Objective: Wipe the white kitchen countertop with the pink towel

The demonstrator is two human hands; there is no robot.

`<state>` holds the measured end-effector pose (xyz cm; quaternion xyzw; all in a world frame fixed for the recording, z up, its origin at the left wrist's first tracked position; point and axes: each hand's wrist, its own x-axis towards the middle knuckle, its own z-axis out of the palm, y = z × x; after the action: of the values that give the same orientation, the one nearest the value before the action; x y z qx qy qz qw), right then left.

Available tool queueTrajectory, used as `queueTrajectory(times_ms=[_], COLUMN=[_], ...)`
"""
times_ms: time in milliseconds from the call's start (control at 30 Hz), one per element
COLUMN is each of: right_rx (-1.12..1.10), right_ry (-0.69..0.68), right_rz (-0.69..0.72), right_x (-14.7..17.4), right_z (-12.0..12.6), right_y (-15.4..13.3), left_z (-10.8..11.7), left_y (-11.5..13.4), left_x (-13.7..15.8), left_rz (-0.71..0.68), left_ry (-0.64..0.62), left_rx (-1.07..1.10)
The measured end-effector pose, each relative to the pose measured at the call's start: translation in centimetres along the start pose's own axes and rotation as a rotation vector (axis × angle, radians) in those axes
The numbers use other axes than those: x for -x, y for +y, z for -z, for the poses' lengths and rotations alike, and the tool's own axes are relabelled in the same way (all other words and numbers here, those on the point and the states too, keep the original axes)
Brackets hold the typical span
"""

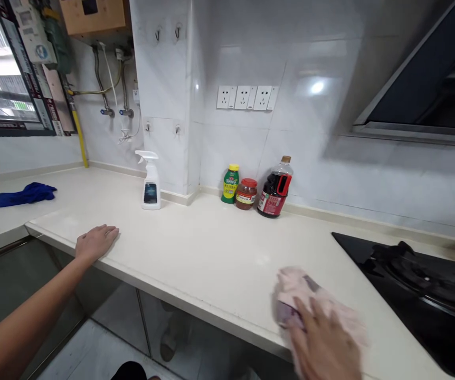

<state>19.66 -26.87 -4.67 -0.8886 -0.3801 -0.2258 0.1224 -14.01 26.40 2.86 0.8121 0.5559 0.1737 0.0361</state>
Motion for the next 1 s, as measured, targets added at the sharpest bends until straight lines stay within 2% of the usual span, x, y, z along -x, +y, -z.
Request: queueTrajectory(times_ms=[133, 200, 267, 333, 433, 533, 633, 867, 1000], right_rx=[-0.090, -0.148, -0.237, -0.316, -0.336, -0.286, -0.245, -0.210, -0.227], right_ry=[-0.242, -0.303, -0.305, -0.296, -0.355, -0.364, -0.292, -0.225, -0.174], right_rz=[0.156, 0.251, 0.368, 0.497, 0.651, 0.702, 0.660, 0.553, 0.592], right_x=[-2.4, -2.9, -3.0, -3.0, -3.6, -5.2, -6.8, -6.9, -6.1], right_z=[1.3, 1.9, 2.3, 2.6, 3.4, 4.5, 4.1, 0.1, -0.1], right_y=[-12.7, -18.2, -22.6, -25.7, -28.3, -29.4, -30.6, -35.3, -34.4], left_z=[0.0, 0.0, 0.1, 0.2, 0.3, 0.4, 0.3, 0.1, 0.3], left_y=[-0.1, -0.1, -0.1, 0.0, 0.1, 0.1, 0.2, -0.1, -0.2], left_x=[0.1, 0.1, 0.2, 0.2, 0.3, 0.3, 0.2, -0.2, -0.1], left_rz=[-0.009, -0.008, 0.001, 0.009, 0.010, 0.003, 0.018, 0.017, 0.005], left_ry=[0.008, 0.019, 0.030, 0.039, 0.042, 0.040, 0.053, 0.059, 0.041], left_rx=[-0.014, -0.011, -0.007, -0.004, -0.005, -0.010, -0.011, -0.017, -0.034])
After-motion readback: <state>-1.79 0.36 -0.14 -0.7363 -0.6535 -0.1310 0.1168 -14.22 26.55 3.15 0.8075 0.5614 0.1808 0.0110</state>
